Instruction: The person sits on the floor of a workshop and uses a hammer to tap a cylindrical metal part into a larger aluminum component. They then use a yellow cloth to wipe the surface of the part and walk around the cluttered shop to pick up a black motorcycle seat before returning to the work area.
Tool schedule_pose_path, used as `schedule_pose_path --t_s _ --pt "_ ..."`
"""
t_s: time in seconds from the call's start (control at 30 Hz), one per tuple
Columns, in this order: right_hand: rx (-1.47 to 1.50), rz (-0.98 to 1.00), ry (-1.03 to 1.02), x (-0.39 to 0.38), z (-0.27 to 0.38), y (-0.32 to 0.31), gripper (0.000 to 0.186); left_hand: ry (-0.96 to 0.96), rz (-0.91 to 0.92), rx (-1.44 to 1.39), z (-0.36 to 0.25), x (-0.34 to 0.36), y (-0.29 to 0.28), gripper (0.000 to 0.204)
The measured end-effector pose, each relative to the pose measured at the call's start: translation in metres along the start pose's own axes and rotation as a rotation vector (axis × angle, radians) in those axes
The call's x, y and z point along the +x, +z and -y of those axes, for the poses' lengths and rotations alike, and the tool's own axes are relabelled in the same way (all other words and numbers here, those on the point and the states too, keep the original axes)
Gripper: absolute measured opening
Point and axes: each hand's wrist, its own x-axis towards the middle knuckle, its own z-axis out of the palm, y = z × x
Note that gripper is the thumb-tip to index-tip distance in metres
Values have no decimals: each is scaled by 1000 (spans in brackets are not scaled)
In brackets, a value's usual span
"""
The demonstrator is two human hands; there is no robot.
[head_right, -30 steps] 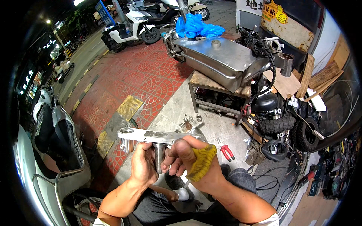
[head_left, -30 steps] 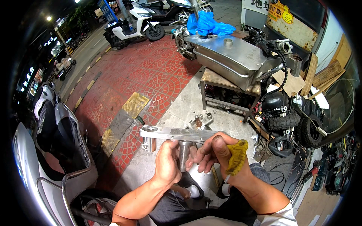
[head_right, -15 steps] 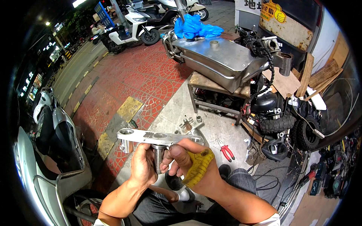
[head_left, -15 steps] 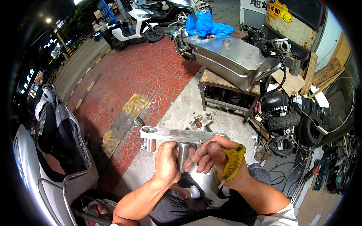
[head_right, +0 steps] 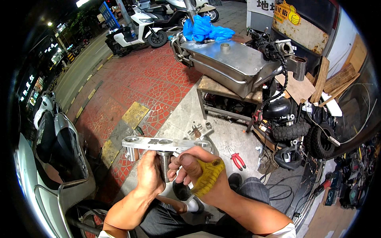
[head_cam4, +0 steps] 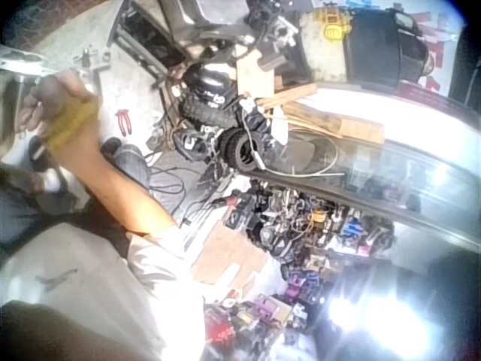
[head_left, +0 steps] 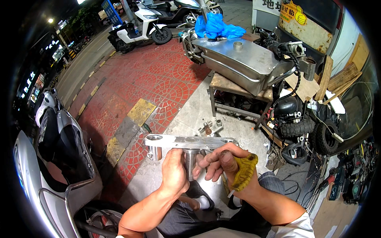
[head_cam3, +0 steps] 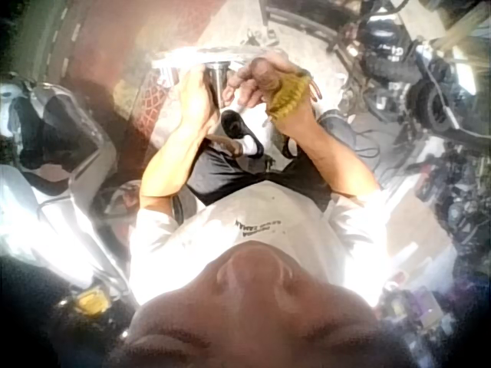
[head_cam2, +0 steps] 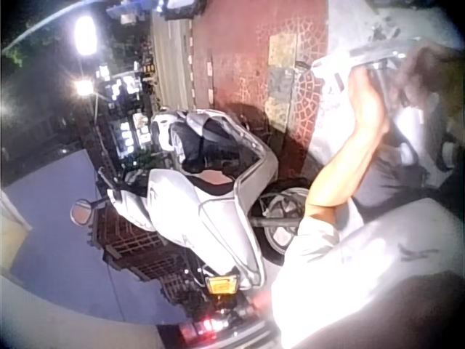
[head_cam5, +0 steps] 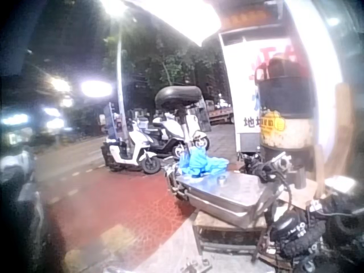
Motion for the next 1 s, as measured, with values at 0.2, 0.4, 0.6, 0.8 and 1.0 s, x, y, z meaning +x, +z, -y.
schedule_pose_path --t_s 0.2,0.4,0.6,0.8,1.0 --pt "39 18 -26 2 -6 1 48 13 -46 -18 1 -3 2 47" --pt "81 30 -21 2 -7 2 49 18 10 -71 1 -5 3 43" --pt "33 24 1 3 -4 2 55 79 -29 71 -3 -10 8 42" --pt "16 9 -9 4 -5 3 56 74 -11 112 -5 -10 11 44" --pt "82 18 37 5 -4 0 57 63 -1 72 -4 -11 10 43"
